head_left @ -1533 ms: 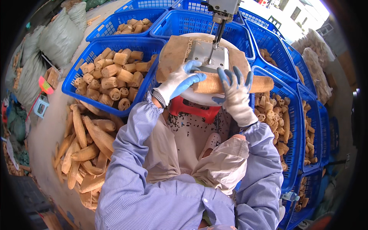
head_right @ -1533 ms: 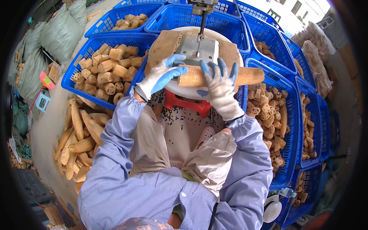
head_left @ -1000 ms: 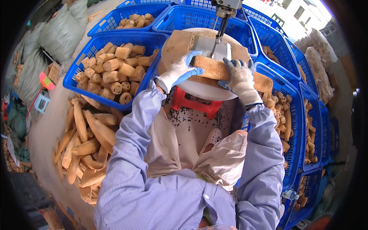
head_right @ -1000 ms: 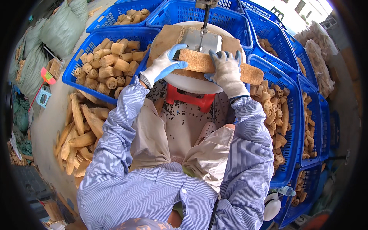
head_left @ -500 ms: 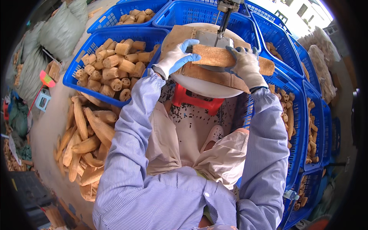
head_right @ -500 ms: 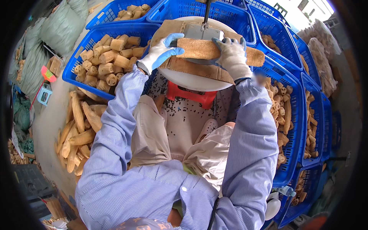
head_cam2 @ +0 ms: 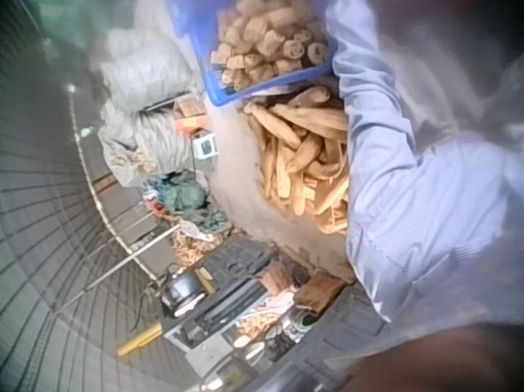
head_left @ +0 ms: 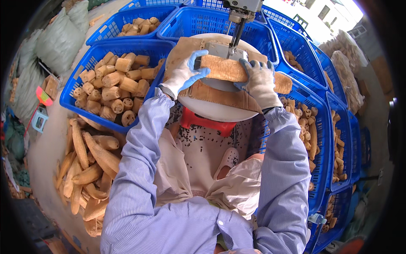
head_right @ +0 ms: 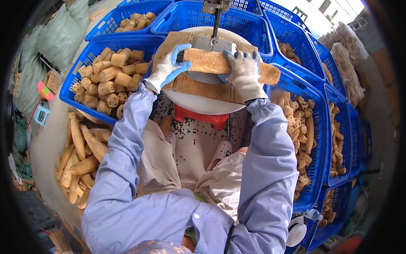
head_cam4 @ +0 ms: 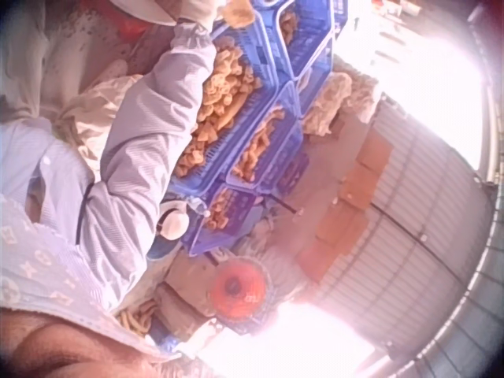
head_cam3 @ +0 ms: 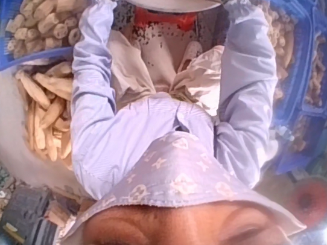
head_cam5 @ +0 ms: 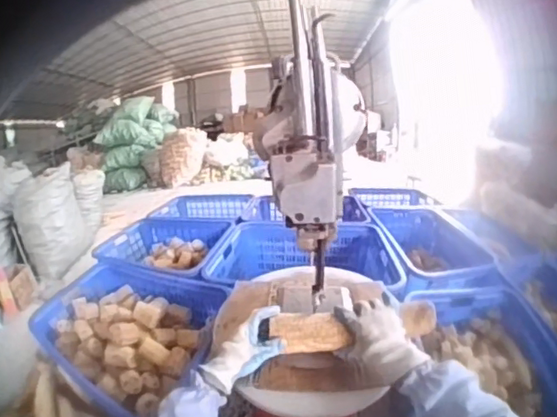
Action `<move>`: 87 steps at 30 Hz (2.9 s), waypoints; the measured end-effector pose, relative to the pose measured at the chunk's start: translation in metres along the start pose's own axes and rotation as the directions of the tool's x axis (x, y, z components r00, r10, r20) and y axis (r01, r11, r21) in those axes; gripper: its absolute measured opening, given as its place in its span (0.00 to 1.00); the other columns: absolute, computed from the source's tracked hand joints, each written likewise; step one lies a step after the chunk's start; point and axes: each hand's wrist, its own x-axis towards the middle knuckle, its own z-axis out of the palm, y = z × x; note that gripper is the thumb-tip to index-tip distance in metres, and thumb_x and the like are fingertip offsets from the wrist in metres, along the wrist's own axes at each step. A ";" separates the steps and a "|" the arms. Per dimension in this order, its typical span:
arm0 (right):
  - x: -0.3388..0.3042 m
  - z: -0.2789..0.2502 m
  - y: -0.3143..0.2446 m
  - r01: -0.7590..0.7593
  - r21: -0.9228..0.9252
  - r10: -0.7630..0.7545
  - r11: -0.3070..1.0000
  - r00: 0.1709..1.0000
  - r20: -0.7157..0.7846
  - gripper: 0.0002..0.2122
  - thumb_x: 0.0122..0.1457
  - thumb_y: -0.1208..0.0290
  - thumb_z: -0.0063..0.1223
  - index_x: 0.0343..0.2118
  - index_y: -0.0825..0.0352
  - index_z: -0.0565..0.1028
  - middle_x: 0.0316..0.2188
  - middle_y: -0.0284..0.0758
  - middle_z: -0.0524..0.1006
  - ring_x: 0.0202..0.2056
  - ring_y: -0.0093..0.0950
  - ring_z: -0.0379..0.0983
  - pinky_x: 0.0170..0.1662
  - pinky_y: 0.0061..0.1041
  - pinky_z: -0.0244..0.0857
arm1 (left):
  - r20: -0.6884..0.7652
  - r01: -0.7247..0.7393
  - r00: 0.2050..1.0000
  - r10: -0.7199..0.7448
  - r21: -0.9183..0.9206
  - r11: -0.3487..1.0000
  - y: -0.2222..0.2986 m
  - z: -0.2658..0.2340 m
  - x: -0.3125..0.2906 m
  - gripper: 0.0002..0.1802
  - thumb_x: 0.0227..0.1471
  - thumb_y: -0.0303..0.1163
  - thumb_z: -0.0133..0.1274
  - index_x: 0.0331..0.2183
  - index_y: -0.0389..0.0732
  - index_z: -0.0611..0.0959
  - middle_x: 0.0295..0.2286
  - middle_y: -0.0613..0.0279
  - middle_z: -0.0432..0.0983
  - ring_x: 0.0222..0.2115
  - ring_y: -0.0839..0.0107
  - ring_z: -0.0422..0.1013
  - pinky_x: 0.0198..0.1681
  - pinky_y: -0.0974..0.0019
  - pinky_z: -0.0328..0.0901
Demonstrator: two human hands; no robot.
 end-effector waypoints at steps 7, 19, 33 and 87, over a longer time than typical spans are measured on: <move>0.026 -0.001 0.005 -0.004 0.074 0.001 0.997 0.999 0.037 0.39 0.46 0.34 0.63 0.61 0.43 0.70 0.54 0.34 0.76 0.57 0.36 0.71 0.61 0.39 0.60 | -0.038 0.044 0.998 -0.043 0.037 0.998 -0.012 -0.005 0.017 0.35 0.56 0.49 0.62 0.59 0.45 0.71 0.53 0.61 0.71 0.48 0.70 0.68 0.53 0.66 0.65; 0.073 -0.001 0.030 -0.060 0.225 0.022 0.972 0.985 0.169 0.38 0.44 0.36 0.66 0.58 0.50 0.74 0.44 0.37 0.82 0.45 0.37 0.80 0.49 0.34 0.73 | -0.169 0.289 0.950 -0.262 0.167 0.943 -0.009 -0.016 0.068 0.37 0.52 0.58 0.62 0.56 0.48 0.76 0.47 0.60 0.75 0.50 0.69 0.70 0.55 0.67 0.64; -0.061 -0.033 -0.032 0.109 0.032 -0.112 0.994 0.985 0.132 0.47 0.47 0.35 0.62 0.68 0.50 0.57 0.61 0.32 0.67 0.64 0.32 0.61 0.71 0.45 0.41 | -0.113 0.243 0.963 -0.243 -0.009 0.970 0.078 0.035 -0.078 0.46 0.53 0.43 0.65 0.66 0.44 0.60 0.59 0.47 0.65 0.58 0.60 0.64 0.58 0.60 0.65; 0.059 -0.003 0.004 -0.018 0.106 0.011 0.994 0.997 0.074 0.34 0.47 0.43 0.67 0.57 0.51 0.74 0.50 0.37 0.78 0.50 0.38 0.77 0.54 0.35 0.71 | -0.251 0.087 0.968 -0.011 0.295 0.952 -0.043 0.012 0.066 0.15 0.67 0.37 0.43 0.48 0.43 0.79 0.33 0.67 0.72 0.33 0.76 0.66 0.42 0.71 0.65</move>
